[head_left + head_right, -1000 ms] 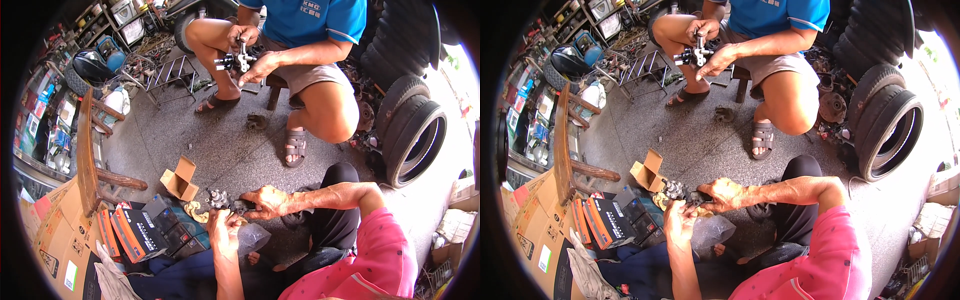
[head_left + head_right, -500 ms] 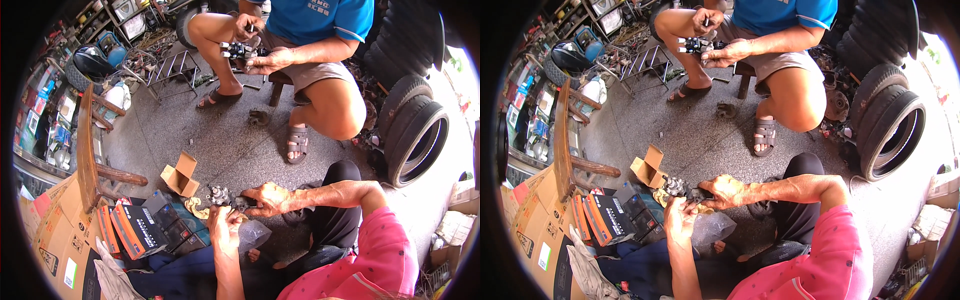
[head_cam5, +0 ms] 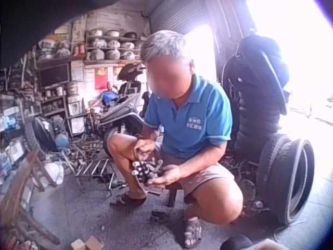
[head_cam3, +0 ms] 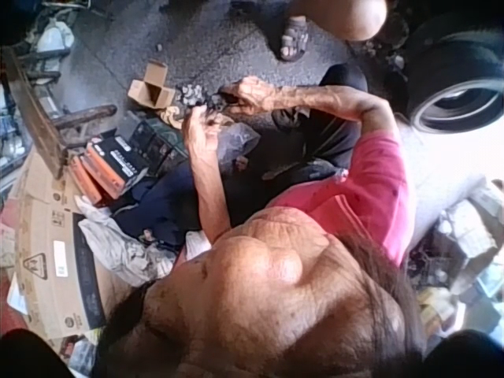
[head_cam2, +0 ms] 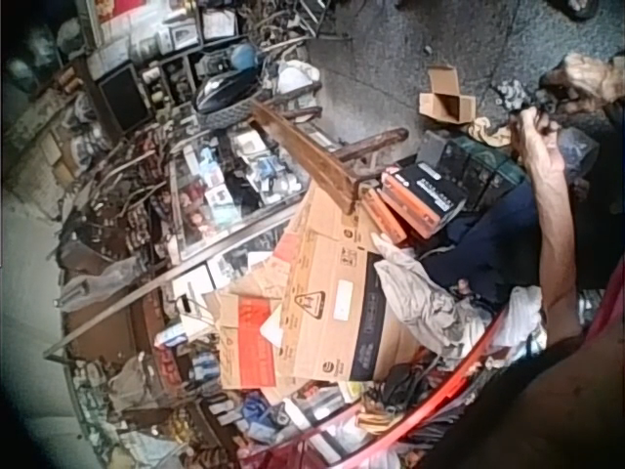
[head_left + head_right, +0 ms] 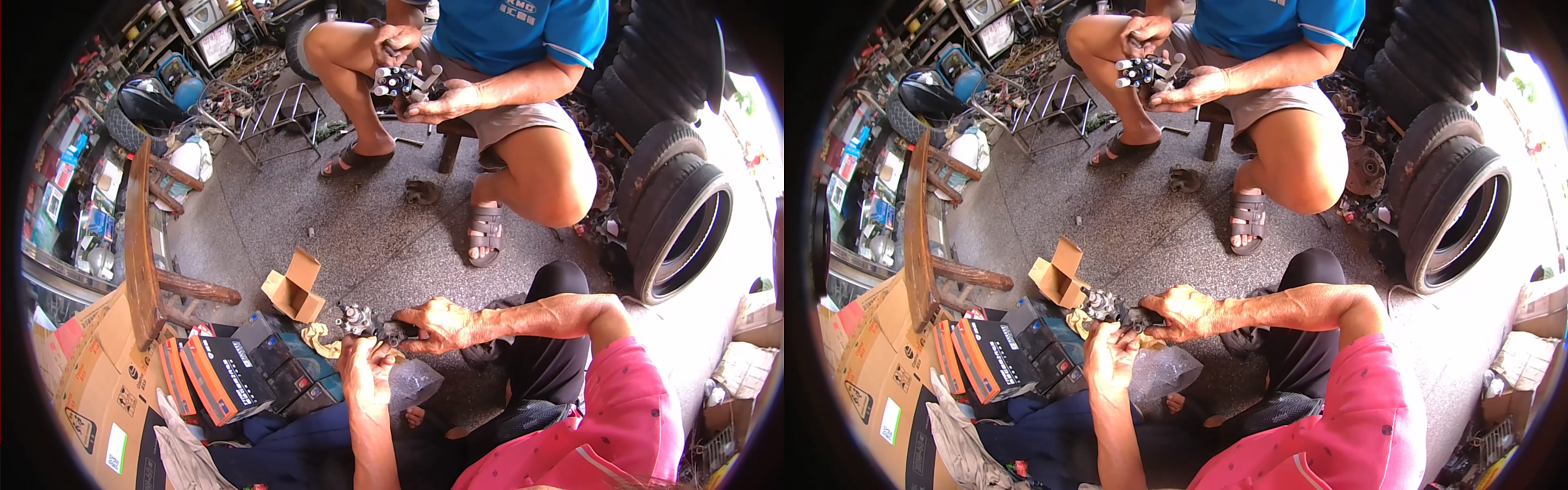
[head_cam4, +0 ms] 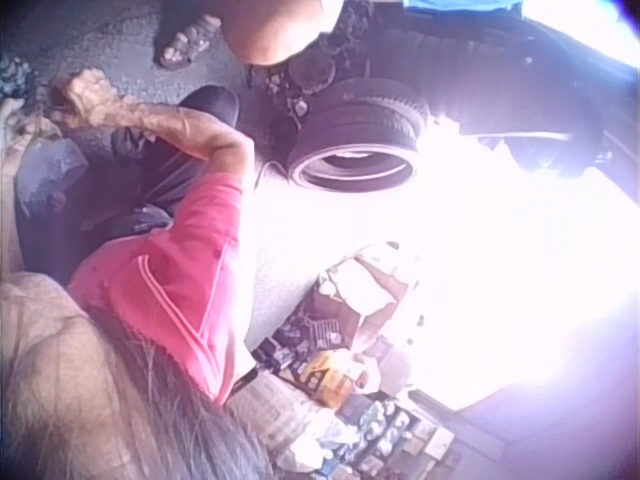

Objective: Inspect and assemble mechanical engine components for a motorcycle.

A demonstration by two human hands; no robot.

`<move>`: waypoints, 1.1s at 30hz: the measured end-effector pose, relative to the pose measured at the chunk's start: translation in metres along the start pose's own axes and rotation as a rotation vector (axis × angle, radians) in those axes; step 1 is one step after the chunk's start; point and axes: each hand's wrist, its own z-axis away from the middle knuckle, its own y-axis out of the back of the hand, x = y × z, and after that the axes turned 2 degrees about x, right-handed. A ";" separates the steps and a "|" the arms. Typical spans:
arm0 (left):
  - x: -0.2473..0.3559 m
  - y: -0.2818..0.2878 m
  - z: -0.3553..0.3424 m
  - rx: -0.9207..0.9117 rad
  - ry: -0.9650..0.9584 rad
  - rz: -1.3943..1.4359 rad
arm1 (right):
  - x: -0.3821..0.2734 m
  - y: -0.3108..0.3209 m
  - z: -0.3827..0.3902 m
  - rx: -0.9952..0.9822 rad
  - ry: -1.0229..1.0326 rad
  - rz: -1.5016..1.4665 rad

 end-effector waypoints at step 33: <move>0.001 -0.005 0.003 0.023 0.010 -0.001 | -0.002 0.001 0.001 0.012 0.004 -0.016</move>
